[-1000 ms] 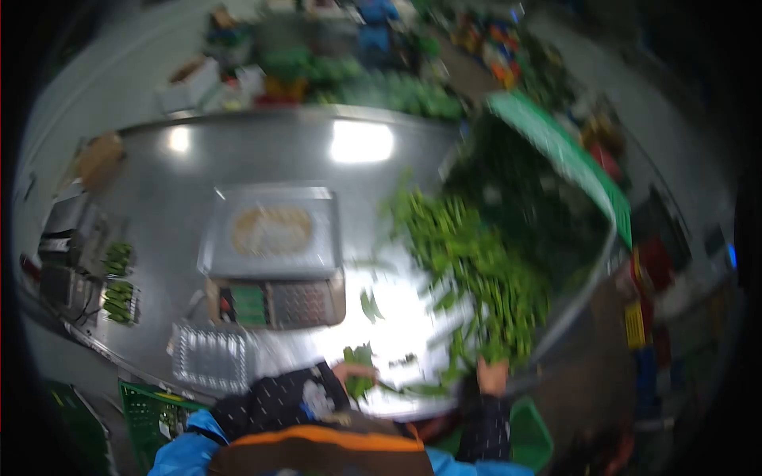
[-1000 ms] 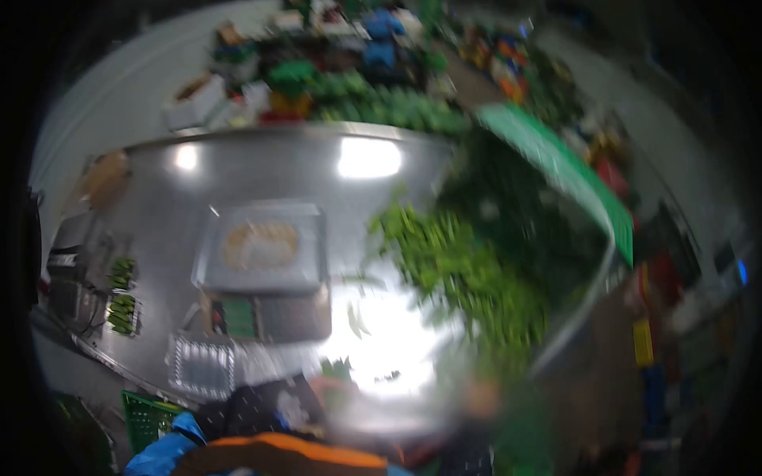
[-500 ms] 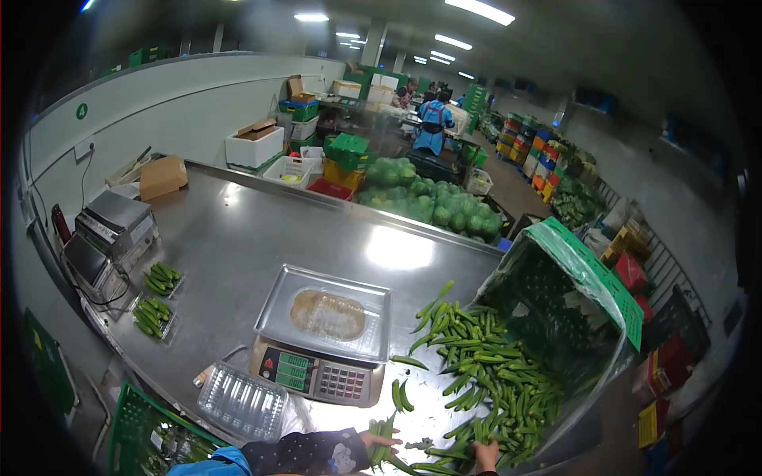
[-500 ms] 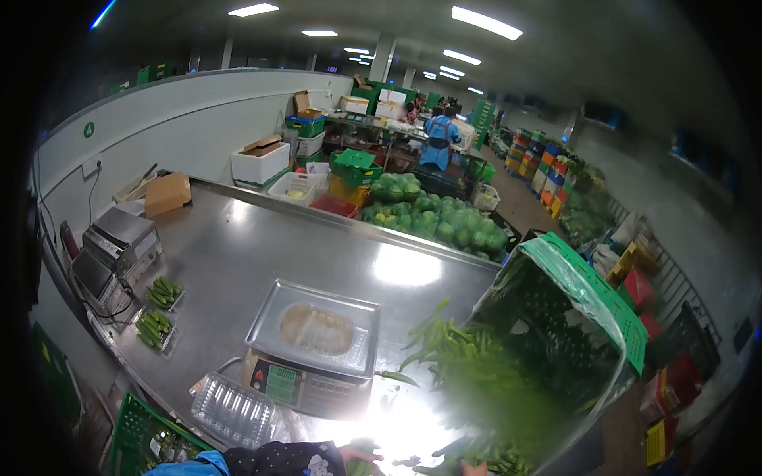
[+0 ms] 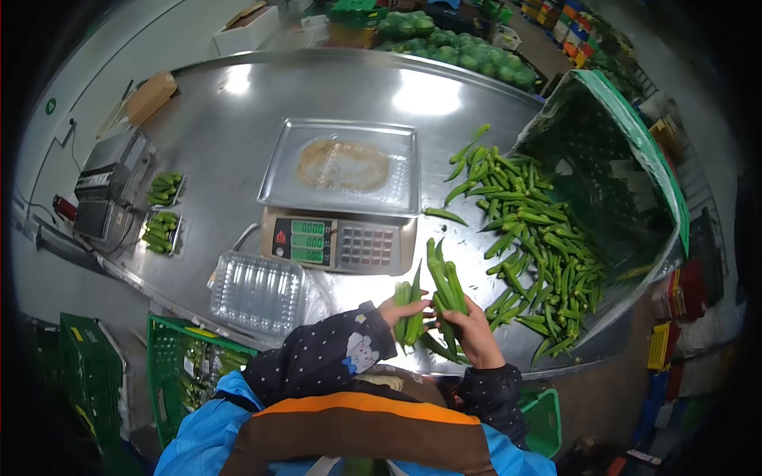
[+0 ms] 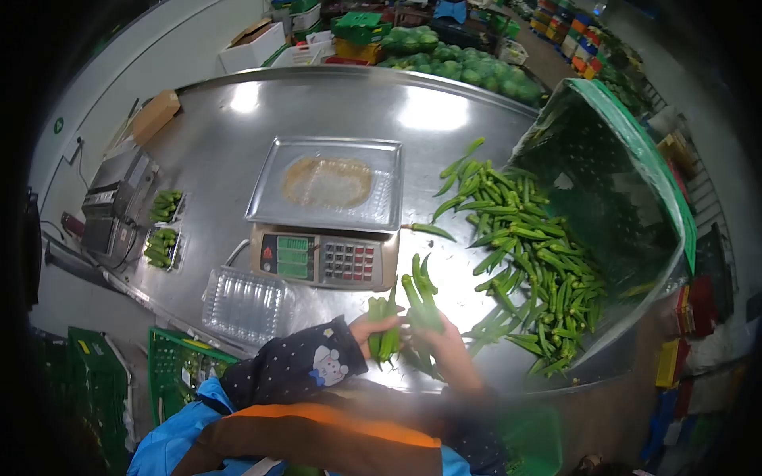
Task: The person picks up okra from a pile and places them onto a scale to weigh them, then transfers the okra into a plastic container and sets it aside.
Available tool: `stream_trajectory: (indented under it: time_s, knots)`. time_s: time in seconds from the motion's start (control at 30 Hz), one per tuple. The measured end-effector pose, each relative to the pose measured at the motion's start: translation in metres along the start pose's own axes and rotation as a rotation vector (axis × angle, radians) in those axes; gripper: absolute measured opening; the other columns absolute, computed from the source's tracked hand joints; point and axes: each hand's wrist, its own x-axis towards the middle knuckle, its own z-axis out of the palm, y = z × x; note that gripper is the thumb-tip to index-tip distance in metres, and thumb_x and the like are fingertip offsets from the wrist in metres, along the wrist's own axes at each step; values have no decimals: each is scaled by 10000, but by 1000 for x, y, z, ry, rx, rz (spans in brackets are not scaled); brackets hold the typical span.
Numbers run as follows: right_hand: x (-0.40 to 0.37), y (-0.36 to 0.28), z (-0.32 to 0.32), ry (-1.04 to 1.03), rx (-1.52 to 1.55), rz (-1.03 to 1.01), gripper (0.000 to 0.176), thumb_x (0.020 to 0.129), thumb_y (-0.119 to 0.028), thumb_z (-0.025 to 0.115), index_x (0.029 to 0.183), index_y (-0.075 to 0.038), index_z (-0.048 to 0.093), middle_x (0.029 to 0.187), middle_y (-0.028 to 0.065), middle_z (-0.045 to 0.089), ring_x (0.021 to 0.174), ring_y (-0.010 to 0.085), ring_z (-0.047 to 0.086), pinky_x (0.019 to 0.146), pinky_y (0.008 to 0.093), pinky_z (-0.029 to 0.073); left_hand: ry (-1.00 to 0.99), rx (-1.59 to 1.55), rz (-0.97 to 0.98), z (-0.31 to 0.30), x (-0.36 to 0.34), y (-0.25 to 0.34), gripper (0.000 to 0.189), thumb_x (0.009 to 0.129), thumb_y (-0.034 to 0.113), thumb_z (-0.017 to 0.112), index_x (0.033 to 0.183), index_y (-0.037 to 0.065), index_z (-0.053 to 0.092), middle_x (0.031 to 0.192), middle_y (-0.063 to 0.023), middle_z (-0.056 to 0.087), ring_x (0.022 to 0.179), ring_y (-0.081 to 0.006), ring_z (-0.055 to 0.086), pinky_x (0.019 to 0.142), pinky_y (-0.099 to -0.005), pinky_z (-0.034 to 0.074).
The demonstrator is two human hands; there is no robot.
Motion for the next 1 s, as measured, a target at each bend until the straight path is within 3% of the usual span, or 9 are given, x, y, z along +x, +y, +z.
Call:
stream_trajectory:
  time_s: [0.13, 0.3, 0.37, 0.5, 0.57, 0.6, 0.73, 0.83, 1.0]
  knots:
    - [4, 17, 18, -36, -173, 33, 355, 902, -141, 520, 1221, 3, 460, 1102, 87, 554, 1012, 157, 538, 856, 278, 439, 86, 80, 42, 7, -5, 10, 339, 830, 207, 638, 1089, 15, 533, 918, -105, 620, 796, -218, 636, 703, -337, 535]
    - [14, 40, -8, -4, 123, 233, 348, 939, -250, 455, 1181, -3, 492, 1090, 66, 561, 961, 147, 544, 836, 292, 444, 61, -117, -121, 2, -15, 20, 323, 838, 181, 594, 1102, -2, 553, 965, -143, 638, 808, -244, 648, 716, -367, 538]
    - [19, 50, -17, -177, -156, 23, 351, 937, -227, 460, 1199, 5, 480, 1075, 55, 567, 951, 143, 550, 827, 291, 446, 48, -69, -136, 0, -17, 21, 308, 837, 154, 584, 1101, 0, 556, 975, -150, 637, 833, -248, 645, 751, -370, 532]
    - [8, 25, 12, -127, 101, 222, 371, 930, -207, 476, 1236, 2, 468, 1094, 61, 571, 947, 151, 557, 833, 280, 434, 79, -150, -17, 10, -21, 19, 284, 852, 194, 597, 1075, 31, 532, 940, -116, 618, 833, -229, 636, 734, -370, 539]
    - [9, 36, 15, -82, -622, -41, 394, 922, -195, 495, 1271, -16, 454, 1151, 68, 555, 984, 146, 536, 865, 265, 407, 52, -146, -5, -4, -15, 11, 285, 846, 206, 618, 1061, 46, 521, 926, -93, 601, 827, -213, 629, 715, -348, 538]
    - [6, 33, 22, -55, -746, -105, 397, 915, -192, 509, 1273, -30, 457, 1203, 72, 523, 1042, 131, 490, 889, 252, 382, 69, -81, 2, -5, -14, 11, 283, 841, 201, 626, 1053, 43, 526, 927, -90, 600, 825, -209, 628, 713, -335, 536]
    - [1, 36, 23, -53, -707, -149, 406, 908, -172, 514, 1284, -33, 448, 1224, 73, 500, 1076, 140, 465, 898, 261, 379, 87, -33, 16, 1, -22, 15, 320, 822, 152, 633, 1092, 17, 527, 962, -111, 593, 865, -214, 614, 753, -340, 523]
    - [-10, 21, 22, -117, -219, 101, 465, 869, -56, 488, 1322, -24, 387, 1144, 64, 514, 1044, 144, 486, 889, 252, 389, 77, -39, 47, 2, -29, 19, 407, 819, 115, 606, 1185, -12, 482, 1030, -161, 579, 949, -251, 596, 817, -376, 508]
    - [-21, 19, 21, -98, -90, 139, 457, 847, 37, 416, 1301, -16, 396, 1104, 72, 520, 1004, 153, 509, 831, 285, 438, -163, -200, -61, -2, -41, 25, 503, 851, 153, 513, 1294, -35, 363, 1195, -230, 493, 1119, -315, 510, 956, -450, 411]
